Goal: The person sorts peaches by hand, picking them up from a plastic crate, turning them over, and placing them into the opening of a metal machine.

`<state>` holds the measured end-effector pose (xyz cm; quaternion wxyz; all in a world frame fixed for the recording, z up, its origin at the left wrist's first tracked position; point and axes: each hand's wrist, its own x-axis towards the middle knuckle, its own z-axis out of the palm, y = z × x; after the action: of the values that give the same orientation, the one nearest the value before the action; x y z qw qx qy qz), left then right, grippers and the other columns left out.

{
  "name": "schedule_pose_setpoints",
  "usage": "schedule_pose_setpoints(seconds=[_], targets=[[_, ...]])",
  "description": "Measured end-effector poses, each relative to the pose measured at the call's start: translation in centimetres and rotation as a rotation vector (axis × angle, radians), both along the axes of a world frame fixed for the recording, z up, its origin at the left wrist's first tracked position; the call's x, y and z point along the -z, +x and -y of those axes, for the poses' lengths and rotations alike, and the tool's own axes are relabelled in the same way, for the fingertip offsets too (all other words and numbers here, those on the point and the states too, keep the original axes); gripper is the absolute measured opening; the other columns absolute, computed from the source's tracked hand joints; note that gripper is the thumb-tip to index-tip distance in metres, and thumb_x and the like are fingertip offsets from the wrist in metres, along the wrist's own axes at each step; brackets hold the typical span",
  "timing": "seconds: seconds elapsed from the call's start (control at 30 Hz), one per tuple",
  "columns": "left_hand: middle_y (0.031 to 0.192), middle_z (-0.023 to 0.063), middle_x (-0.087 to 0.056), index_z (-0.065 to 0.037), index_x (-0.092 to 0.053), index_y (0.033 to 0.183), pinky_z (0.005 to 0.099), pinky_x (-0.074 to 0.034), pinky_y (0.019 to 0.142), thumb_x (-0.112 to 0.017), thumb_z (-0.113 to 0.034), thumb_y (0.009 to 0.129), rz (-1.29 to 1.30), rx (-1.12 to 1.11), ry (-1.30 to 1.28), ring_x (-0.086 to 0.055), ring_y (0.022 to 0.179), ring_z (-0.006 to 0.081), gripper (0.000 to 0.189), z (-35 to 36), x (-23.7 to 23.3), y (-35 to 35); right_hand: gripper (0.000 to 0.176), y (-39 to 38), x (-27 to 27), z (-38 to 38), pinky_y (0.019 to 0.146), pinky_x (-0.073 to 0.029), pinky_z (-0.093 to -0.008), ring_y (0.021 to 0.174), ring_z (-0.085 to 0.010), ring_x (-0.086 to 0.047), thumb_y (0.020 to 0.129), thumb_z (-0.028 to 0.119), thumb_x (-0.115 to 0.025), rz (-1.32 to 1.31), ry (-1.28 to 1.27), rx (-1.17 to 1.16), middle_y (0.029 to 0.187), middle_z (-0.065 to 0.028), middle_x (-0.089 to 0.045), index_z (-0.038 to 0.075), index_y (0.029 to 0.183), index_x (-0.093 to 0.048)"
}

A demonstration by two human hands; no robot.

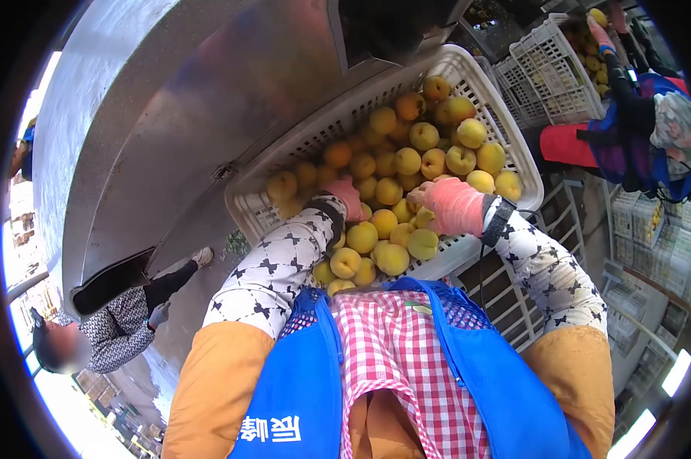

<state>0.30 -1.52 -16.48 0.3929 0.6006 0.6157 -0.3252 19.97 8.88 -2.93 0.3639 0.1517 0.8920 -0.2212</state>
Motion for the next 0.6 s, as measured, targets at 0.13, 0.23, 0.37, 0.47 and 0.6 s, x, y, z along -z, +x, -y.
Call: schedule_pose_setpoints(seconds=[0.13,0.23,0.37,0.47,0.6], targets=[[0.144,0.0151,-0.051,-0.015,-0.061,0.135,0.0424,-0.045,0.104,-0.062,-0.076,0.072,0.083,-0.014,-0.066,-0.054,0.128,0.0324,0.087,-0.8,0.6,0.4,0.074,0.9,4.5,1.8,0.093,-0.043,-0.0402,0.118,-0.0273,-0.056,0.059,0.025,-0.084,0.06,0.158,-0.379,0.121,-0.0096,-0.062,0.006,0.126,-0.061],[0.141,0.0152,-0.053,-0.014,-0.06,0.135,0.0432,-0.047,0.101,-0.062,-0.084,0.064,0.234,0.085,-0.073,-0.057,0.121,0.0341,0.1,0.0,-3.2,-0.3,0.078,0.1,4.0,1.6,0.092,-0.044,-0.0384,0.117,-0.0274,-0.057,0.057,0.028,-0.086,0.17,0.148,-0.437,0.123,-0.011,-0.06,0.006,0.127,-0.061],[0.113,0.0136,-0.069,-0.011,-0.065,0.125,0.0436,-0.053,0.087,-0.07,-0.08,0.059,0.167,0.307,-0.026,-0.064,0.109,0.0338,0.095,1.9,-5.2,1.4,0.081,3.3,2.0,-1.3,0.099,-0.046,-0.0405,0.118,-0.0348,-0.056,0.064,0.029,-0.082,-0.488,-0.215,0.516,0.124,-0.0177,-0.056,0.001,0.135,-0.054],[0.106,0.0138,-0.071,-0.008,-0.067,0.118,0.0433,-0.054,0.082,-0.073,-0.072,0.063,0.211,0.263,0.013,-0.066,0.103,0.0321,0.084,2.0,-6.0,1.8,0.087,2.7,-1.4,-1.9,0.103,-0.044,-0.0342,0.116,-0.0243,-0.057,0.072,0.032,-0.08,-0.786,-0.769,0.988,0.129,-0.0154,-0.056,-0.003,0.143,-0.044],[0.111,0.0104,-0.069,-0.006,-0.059,0.128,0.038,-0.052,0.092,-0.073,-0.057,0.078,0.727,-0.487,0.05,-0.066,0.104,0.0225,0.073,3.1,-3.9,-2.4,0.087,2.2,-1.4,-2.4,0.1,-0.045,-0.0319,0.114,-0.0198,-0.059,0.079,0.049,-0.069,-0.984,-1.18,1.129,0.126,-0.0127,-0.06,-0.006,0.142,-0.043]])
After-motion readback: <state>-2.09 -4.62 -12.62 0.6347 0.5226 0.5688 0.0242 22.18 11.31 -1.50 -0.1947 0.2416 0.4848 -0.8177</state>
